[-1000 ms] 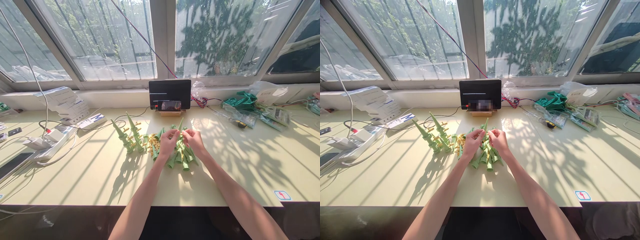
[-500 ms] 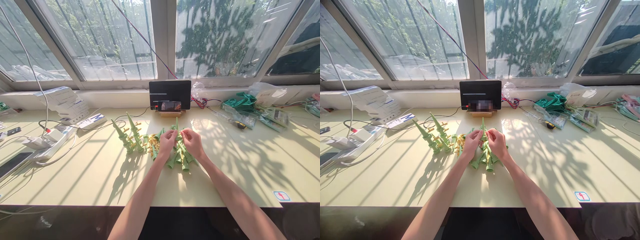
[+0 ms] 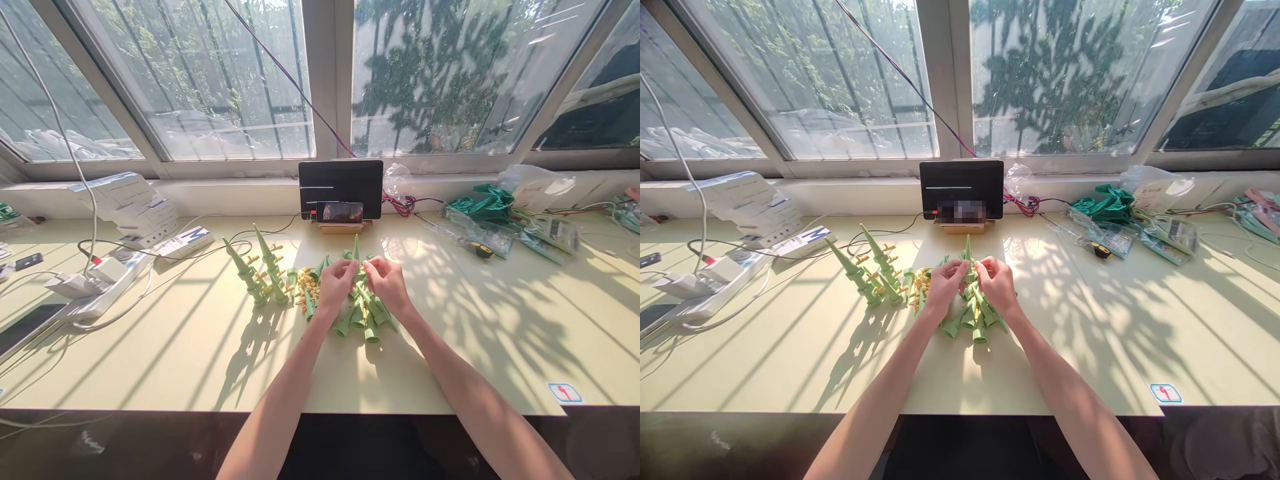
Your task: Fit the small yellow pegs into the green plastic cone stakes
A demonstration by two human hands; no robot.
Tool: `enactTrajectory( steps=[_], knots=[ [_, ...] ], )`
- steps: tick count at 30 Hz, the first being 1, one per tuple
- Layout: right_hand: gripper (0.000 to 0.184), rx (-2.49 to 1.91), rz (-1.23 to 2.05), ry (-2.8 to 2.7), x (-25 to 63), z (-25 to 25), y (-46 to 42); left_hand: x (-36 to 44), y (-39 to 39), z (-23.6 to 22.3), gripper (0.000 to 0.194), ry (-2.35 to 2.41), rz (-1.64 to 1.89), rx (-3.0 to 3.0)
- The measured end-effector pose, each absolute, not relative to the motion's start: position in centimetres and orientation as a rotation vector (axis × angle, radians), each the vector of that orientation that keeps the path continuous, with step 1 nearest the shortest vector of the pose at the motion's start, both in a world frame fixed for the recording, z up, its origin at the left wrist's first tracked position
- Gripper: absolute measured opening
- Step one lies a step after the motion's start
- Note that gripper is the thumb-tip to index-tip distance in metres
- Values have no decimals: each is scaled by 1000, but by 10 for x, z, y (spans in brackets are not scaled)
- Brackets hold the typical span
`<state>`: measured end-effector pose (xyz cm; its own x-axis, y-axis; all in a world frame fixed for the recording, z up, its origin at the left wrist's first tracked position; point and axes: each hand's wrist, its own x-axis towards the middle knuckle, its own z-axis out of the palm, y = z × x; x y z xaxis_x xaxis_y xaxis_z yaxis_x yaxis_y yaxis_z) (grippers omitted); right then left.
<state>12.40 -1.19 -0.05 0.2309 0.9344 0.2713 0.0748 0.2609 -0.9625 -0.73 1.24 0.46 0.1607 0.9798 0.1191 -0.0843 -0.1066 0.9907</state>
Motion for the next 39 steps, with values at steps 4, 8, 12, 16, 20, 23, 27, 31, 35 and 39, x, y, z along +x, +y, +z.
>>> enactTrajectory(
  steps=[4,8,12,16,20,23,27,31,35,39],
  knots=[
    [31,-1138,645,-1317,123,-3,-15,-8,14,5,36,956,1178,1190],
    [29,-1128,627,-1328,122,-2,-17,-8,14,6,36,944,1187,1197],
    [27,-1119,696,-1243,122,2,-17,-8,13,6,38,955,1218,1314],
    [29,-1123,892,-1095,123,6,-16,-7,13,4,39,936,1276,1437],
    [29,-1127,950,-1056,124,7,-15,-6,13,2,39,950,1293,1474],
    [30,-1115,893,-1086,123,6,-15,-7,13,3,37,968,1246,1431],
    [32,-1112,771,-1196,122,3,-15,-8,13,4,38,948,1177,1308],
    [30,-1105,738,-1236,123,1,-15,-8,13,6,39,915,1176,1287],
    [27,-1103,798,-1175,125,0,-13,-8,11,7,36,937,1202,1396],
    [30,-1109,915,-1070,126,-1,-11,-7,10,6,34,984,1283,1540]
  ],
)
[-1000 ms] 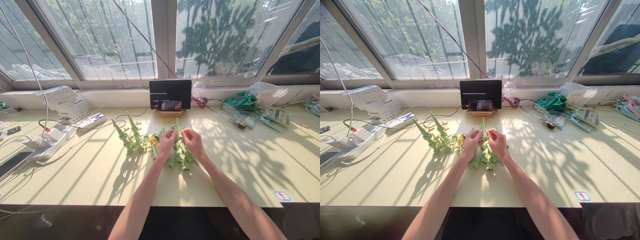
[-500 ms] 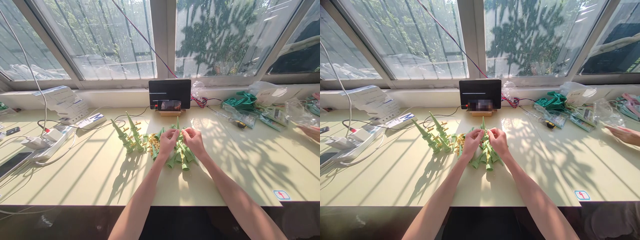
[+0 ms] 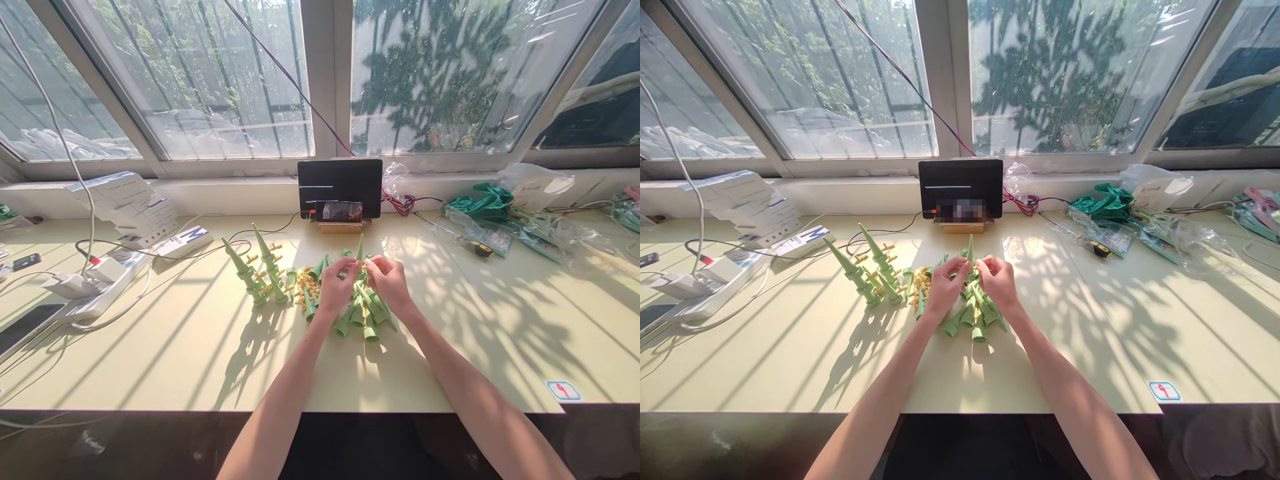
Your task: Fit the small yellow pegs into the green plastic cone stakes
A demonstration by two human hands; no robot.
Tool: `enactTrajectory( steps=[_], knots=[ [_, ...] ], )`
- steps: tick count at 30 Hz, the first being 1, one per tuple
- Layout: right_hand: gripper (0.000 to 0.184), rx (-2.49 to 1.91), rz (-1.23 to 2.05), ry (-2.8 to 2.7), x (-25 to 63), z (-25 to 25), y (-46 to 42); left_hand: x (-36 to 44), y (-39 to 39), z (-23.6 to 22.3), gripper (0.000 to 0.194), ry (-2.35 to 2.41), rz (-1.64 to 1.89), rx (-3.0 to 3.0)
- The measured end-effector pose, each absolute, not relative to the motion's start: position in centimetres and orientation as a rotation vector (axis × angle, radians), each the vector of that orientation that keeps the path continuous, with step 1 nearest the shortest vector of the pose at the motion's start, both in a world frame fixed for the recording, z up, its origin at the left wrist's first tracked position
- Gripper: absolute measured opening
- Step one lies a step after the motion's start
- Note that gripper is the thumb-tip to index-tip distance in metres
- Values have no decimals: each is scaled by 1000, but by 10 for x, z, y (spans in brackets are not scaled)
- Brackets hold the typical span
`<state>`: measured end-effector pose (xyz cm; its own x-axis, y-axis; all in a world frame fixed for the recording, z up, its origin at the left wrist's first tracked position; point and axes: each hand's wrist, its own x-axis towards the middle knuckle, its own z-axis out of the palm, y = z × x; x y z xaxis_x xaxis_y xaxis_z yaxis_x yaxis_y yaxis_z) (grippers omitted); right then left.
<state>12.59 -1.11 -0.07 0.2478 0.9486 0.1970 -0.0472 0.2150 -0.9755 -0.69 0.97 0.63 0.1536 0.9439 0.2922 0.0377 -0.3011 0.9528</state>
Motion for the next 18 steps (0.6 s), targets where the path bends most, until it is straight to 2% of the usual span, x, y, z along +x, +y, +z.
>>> enactTrajectory(
  steps=[5,11,18],
  knots=[
    [30,-1121,899,-1082,126,-2,-10,-6,10,6,34,1009,1281,1528],
    [29,-1109,733,-1245,124,0,-13,-8,14,6,38,948,1173,1246],
    [28,-1116,813,-1168,125,1,-13,-7,9,6,34,1008,1290,1486]
  ],
)
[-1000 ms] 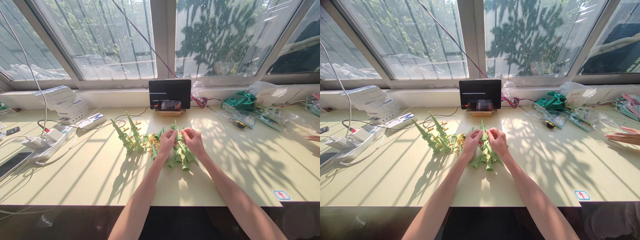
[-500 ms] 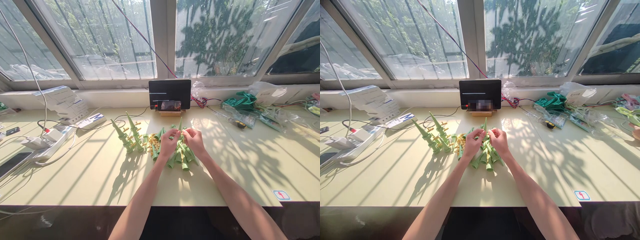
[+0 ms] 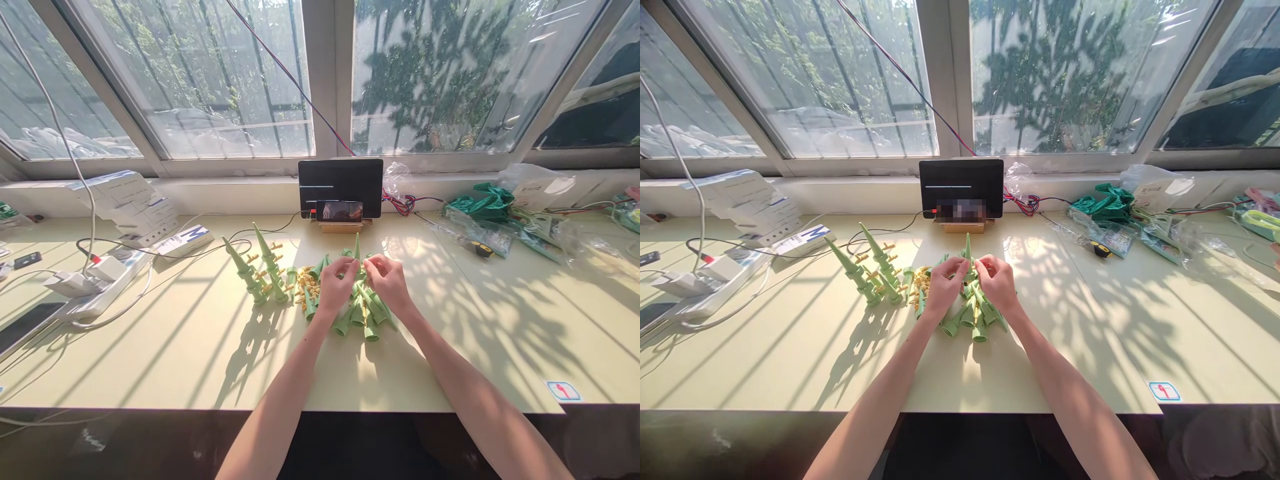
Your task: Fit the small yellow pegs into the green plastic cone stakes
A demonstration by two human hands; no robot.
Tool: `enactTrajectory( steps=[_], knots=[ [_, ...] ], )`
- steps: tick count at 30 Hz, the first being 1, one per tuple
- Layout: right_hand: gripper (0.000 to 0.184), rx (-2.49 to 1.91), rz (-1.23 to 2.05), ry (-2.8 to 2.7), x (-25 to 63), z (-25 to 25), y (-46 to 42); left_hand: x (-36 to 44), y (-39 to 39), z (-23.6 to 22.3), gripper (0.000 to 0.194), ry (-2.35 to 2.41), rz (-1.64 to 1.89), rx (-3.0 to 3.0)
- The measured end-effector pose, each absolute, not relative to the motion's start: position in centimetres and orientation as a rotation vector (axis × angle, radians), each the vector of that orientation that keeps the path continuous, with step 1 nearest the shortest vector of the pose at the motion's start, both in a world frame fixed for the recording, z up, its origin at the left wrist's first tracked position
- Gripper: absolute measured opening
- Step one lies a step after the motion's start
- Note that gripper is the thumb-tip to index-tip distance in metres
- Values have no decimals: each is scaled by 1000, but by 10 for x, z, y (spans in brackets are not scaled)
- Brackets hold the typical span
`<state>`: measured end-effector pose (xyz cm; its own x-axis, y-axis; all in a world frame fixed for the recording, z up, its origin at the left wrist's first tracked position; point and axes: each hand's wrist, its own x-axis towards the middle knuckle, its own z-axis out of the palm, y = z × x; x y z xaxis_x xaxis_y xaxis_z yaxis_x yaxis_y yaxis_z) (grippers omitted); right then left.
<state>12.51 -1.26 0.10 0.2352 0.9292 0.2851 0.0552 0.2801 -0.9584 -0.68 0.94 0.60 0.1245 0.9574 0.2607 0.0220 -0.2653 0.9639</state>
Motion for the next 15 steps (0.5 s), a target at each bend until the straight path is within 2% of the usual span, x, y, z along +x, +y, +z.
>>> enactTrajectory(
  steps=[6,15],
  knots=[
    [30,-1097,916,-1083,127,-5,-9,-5,8,5,32,1033,1366,1607],
    [27,-1134,673,-1319,126,-5,-12,-8,13,4,38,964,1170,1258]
  ],
)
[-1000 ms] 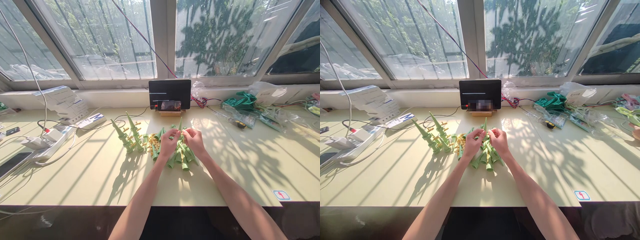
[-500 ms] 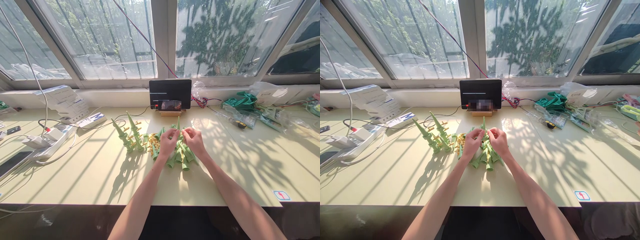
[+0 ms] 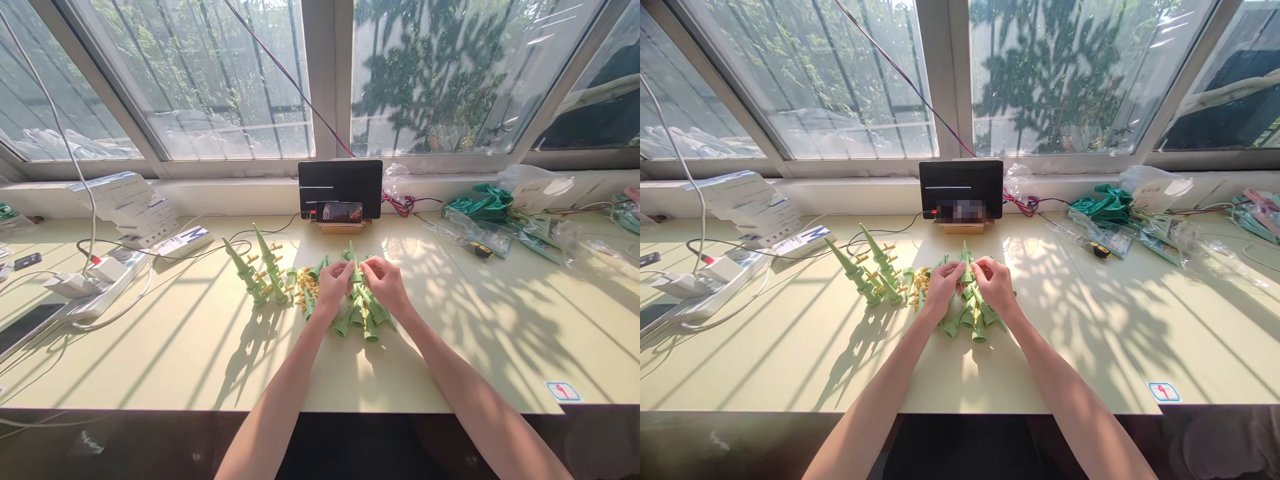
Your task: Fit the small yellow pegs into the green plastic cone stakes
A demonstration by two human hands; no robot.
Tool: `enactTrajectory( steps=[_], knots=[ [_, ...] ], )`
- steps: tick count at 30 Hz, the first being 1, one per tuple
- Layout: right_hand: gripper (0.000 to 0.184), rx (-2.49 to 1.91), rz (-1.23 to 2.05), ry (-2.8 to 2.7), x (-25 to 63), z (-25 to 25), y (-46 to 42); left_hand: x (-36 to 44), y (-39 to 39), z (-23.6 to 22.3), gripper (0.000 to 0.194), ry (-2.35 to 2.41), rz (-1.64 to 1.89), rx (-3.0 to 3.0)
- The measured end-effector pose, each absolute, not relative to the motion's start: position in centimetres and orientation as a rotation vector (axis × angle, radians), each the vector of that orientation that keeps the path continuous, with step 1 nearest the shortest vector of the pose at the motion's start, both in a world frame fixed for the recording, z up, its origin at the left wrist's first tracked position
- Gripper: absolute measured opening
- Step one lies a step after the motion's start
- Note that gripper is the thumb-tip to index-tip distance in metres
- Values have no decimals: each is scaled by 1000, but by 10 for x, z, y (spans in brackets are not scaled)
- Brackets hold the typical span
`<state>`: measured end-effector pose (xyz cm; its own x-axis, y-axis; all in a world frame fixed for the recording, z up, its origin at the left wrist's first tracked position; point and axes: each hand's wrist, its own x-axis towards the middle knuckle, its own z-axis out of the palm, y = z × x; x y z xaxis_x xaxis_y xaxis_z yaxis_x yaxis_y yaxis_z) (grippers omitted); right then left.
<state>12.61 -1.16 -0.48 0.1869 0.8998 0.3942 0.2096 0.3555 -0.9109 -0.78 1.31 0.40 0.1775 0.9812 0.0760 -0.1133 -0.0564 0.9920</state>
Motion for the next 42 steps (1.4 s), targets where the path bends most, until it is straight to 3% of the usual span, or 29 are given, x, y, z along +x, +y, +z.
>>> enactTrajectory(
  steps=[12,26,36,42],
  knots=[
    [30,-1109,914,-1106,127,-3,-9,-7,11,6,32,999,1344,1587],
    [26,-1135,645,-1347,126,-2,-13,-8,12,7,36,928,1178,1260],
    [31,-1126,1012,-1037,125,4,-12,-8,11,7,37,975,1280,1538],
    [29,-1172,748,-1258,127,-1,-14,-9,12,6,37,968,1174,1319]
  ],
)
